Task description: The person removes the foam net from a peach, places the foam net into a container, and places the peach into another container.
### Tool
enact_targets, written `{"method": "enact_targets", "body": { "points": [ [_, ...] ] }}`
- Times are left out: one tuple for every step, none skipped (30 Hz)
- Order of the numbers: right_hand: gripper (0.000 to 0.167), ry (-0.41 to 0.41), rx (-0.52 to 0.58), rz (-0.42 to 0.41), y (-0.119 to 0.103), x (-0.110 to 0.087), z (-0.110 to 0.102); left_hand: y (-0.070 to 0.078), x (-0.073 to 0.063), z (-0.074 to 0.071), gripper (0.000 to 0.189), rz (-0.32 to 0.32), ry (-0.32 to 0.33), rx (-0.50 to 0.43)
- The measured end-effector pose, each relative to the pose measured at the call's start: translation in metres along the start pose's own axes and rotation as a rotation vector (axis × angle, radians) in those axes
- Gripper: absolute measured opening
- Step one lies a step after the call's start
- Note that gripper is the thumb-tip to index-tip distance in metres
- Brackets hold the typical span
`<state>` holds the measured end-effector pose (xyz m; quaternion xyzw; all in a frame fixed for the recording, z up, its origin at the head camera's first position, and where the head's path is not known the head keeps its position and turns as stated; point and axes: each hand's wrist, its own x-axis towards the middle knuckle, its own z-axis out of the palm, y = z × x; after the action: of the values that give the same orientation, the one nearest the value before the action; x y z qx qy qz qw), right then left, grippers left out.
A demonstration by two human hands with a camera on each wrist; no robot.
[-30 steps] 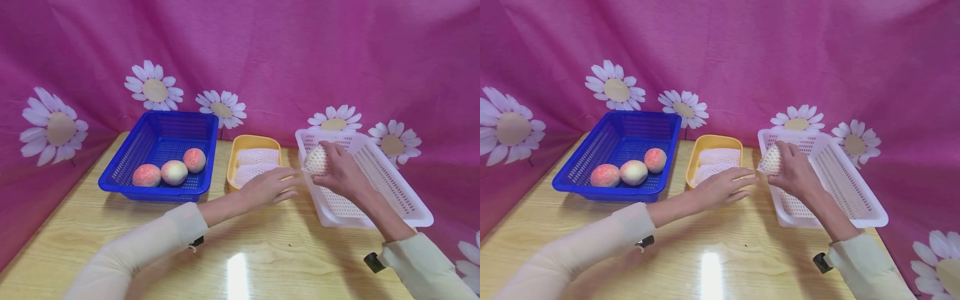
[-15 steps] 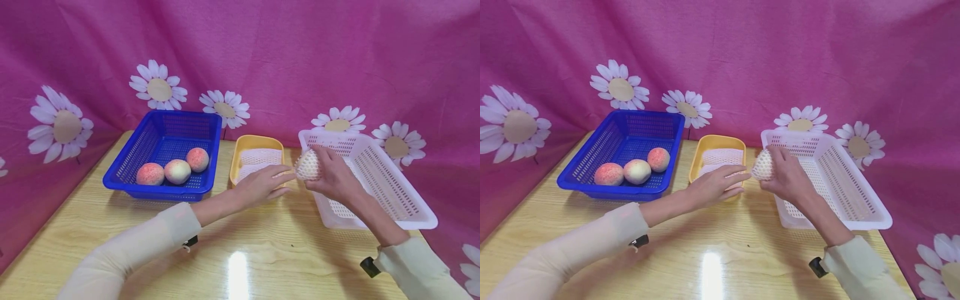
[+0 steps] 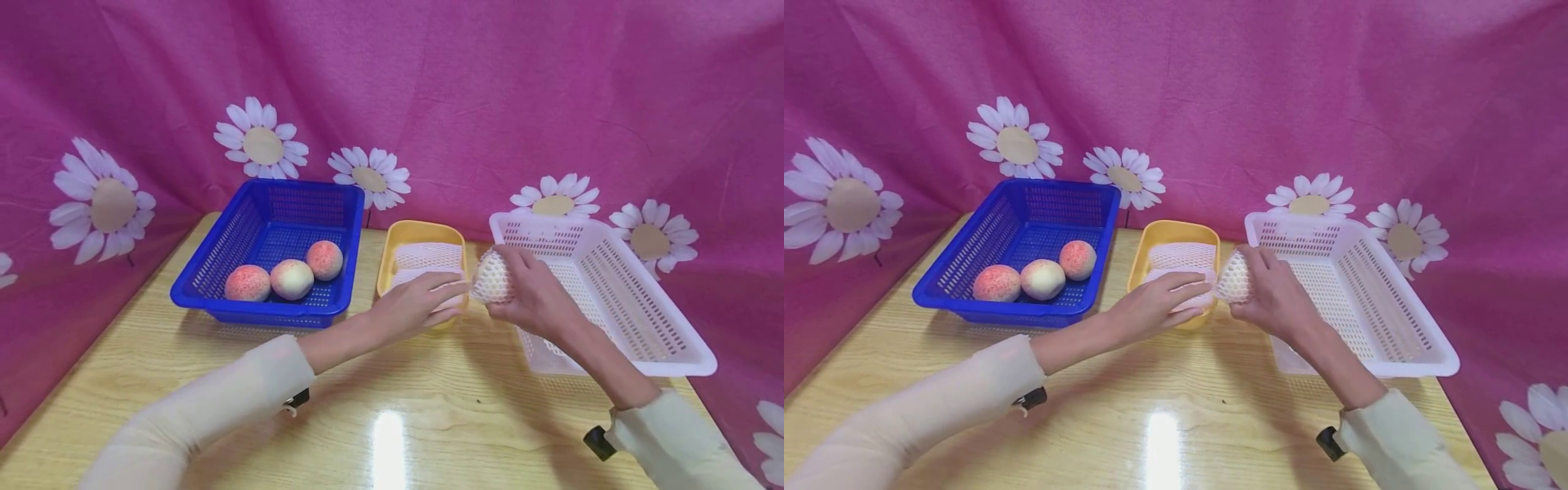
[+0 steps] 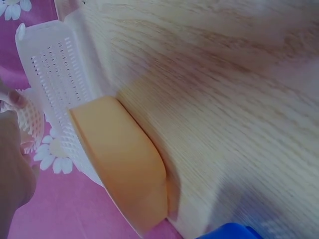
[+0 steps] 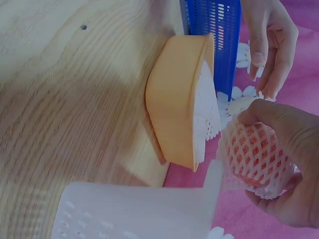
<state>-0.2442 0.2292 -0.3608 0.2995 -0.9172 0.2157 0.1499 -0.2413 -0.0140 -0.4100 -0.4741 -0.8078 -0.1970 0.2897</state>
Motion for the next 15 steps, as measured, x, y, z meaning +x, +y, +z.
{"method": "enact_targets", "body": {
  "points": [
    [0.085, -0.006, -0.001, -0.002, -0.001, 0.000, 0.001, 0.000, -0.001, -0.001, 0.037, -0.002, 0.002, 0.004],
    [0.085, -0.013, -0.004, -0.004, -0.003, 0.000, 0.001, 0.000, -0.002, -0.001, 0.037, -0.002, 0.005, 0.003],
    [0.085, -0.018, -0.006, -0.008, -0.004, 0.000, 0.003, 0.000, -0.003, -0.001, 0.037, -0.004, 0.006, 0.006],
    [0.085, -0.021, -0.005, -0.017, -0.006, 0.000, 0.004, -0.001, -0.004, -0.002, 0.037, -0.006, 0.006, 0.005],
    [0.086, -0.027, -0.004, -0.022, -0.007, 0.000, 0.005, 0.000, -0.005, -0.002, 0.038, -0.007, 0.008, 0.005],
    [0.086, -0.033, -0.003, -0.025, -0.008, -0.001, 0.006, 0.000, -0.006, -0.003, 0.038, -0.009, 0.010, 0.002],
    [0.087, -0.037, -0.002, -0.029, -0.009, -0.001, 0.007, 0.000, -0.008, -0.003, 0.039, -0.012, 0.011, -0.003],
    [0.087, -0.042, 0.002, -0.030, -0.010, -0.001, 0.008, 0.000, -0.009, -0.003, 0.039, -0.019, 0.009, -0.011],
    [0.087, -0.046, 0.005, -0.034, -0.011, -0.001, 0.010, 0.001, -0.010, -0.004, 0.040, -0.026, 0.004, -0.017],
    [0.088, -0.051, 0.007, -0.034, -0.012, -0.002, 0.011, 0.001, -0.012, -0.005, 0.040, -0.034, 0.001, -0.028],
    [0.088, -0.057, 0.010, -0.033, -0.013, -0.002, 0.012, 0.002, -0.013, -0.006, 0.040, -0.039, -0.005, -0.033],
    [0.088, -0.059, 0.011, -0.035, -0.014, -0.002, 0.013, 0.002, -0.014, -0.007, 0.041, -0.045, -0.012, -0.037],
    [0.088, -0.060, 0.012, -0.042, -0.015, -0.003, 0.014, 0.003, -0.016, -0.008, 0.041, -0.050, -0.021, -0.037],
    [0.088, -0.062, 0.013, -0.043, -0.016, -0.003, 0.015, 0.003, -0.017, -0.009, 0.042, -0.053, -0.029, -0.037],
    [0.088, -0.061, 0.011, -0.048, -0.017, -0.004, 0.017, 0.003, -0.018, -0.010, 0.042, -0.055, -0.035, -0.034]
  ]
}}
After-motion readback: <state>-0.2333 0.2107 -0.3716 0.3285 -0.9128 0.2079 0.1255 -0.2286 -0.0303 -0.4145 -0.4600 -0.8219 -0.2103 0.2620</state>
